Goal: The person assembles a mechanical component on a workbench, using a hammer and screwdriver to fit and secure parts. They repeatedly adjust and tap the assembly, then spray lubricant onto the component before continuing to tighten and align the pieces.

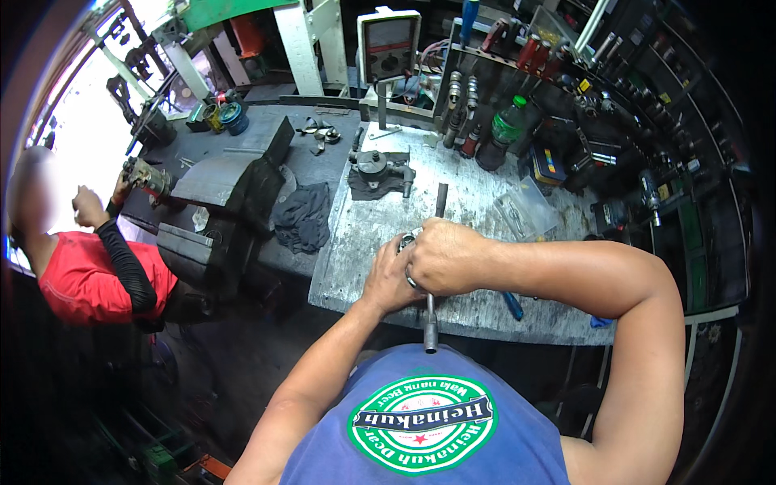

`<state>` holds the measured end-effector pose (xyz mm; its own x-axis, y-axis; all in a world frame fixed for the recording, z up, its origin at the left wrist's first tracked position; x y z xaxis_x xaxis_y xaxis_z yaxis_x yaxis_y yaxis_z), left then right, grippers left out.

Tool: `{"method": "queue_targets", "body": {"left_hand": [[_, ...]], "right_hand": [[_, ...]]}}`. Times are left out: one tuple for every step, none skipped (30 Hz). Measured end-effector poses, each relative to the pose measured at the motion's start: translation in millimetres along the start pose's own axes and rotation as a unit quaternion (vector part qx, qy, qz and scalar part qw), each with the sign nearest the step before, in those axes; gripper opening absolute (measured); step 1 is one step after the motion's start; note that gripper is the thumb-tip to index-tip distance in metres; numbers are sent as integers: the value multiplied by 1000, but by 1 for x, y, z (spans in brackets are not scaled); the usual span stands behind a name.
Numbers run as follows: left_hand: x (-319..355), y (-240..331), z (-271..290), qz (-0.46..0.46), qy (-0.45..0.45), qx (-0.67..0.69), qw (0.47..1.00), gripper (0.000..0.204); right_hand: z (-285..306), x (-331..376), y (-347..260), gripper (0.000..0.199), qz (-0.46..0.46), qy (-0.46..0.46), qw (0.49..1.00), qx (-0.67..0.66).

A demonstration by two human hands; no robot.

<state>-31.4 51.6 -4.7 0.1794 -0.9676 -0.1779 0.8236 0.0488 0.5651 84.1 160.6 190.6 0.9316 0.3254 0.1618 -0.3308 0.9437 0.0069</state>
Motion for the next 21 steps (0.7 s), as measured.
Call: {"method": "queue_targets", "body": {"left_hand": [[2,0,1,-3,15,14,1000,108],[2,0,2,6,14,22,1000,107],[3,-1,4,18,16,25,999,107],[2,1,5,13,12,15,1000,104],[2,2,6,13,13,2,1000,100],[2,3,6,16,16,-17,1000,97],[0,4,6,20,20,-10,1000,91],[0,4,6,24,26,-10,999,84],[-1,4,5,32,30,-3,999,77],[-3,3,3,28,41,-4,999,72],[-2,2,1,29,48,2,998,67],[0,1,-2,33,54,9,998,62],[1,0,-4,25,53,-3,998,60],[2,-2,-6,17,52,-15,998,59],[2,-3,-8,3,59,-33,998,58],[3,-4,-8,-7,65,-30,997,62],[3,-4,-9,-6,46,-39,998,68],[3,-3,-8,-12,39,-53,998,75],[2,-3,-5,-19,32,-68,997,82],[1,-2,-1,-28,31,-35,999,93],[0,-2,3,-36,29,-1,999,105]], "right_hand": [[-4,-1,-2,23,-38,-5,999,-21],[-6,-3,-3,21,-19,56,998,-37],[-9,-3,-3,21,-28,91,995,-34],[-12,-2,-5,21,-39,112,993,-30],[-15,-1,-5,21,-57,104,993,-23],[-18,0,-7,20,-85,136,986,-38],[-19,1,-8,21,-107,164,979,-52],[-21,2,-9,22,-132,178,973,-67],[-22,3,-11,22,-158,192,965,-82],[-23,3,-13,23,-181,202,960,-75],[-25,2,-16,23,-206,210,953,-71],[-26,2,-21,24,-230,214,947,-70],[-26,1,-25,24,-253,222,939,-69],[-26,0,-30,25,-276,229,931,-69],[-24,0,-33,25,-295,235,924,-63],[-22,-1,-35,22,-295,201,931,-73],[-18,1,-35,20,-280,158,944,-72],[-13,3,-32,18,-265,112,955,-68],[-8,5,-29,17,-245,65,965,-62],[-1,10,-21,14,-219,27,973,-66],[6,18,-11,11,-174,20,983,-46]]}}
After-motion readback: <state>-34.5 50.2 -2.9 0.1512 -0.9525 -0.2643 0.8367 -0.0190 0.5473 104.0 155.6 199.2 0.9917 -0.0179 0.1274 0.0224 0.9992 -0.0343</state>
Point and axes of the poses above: each hand's wrist, its own x-axis away from the middle knuckle, its own z-axis out of the back of the hand, y = z × x, the point moved 1 cm from there along -x, towards the middle knuckle, and after that the axes turned 5 degrees about -x, right-handed, at the moved point
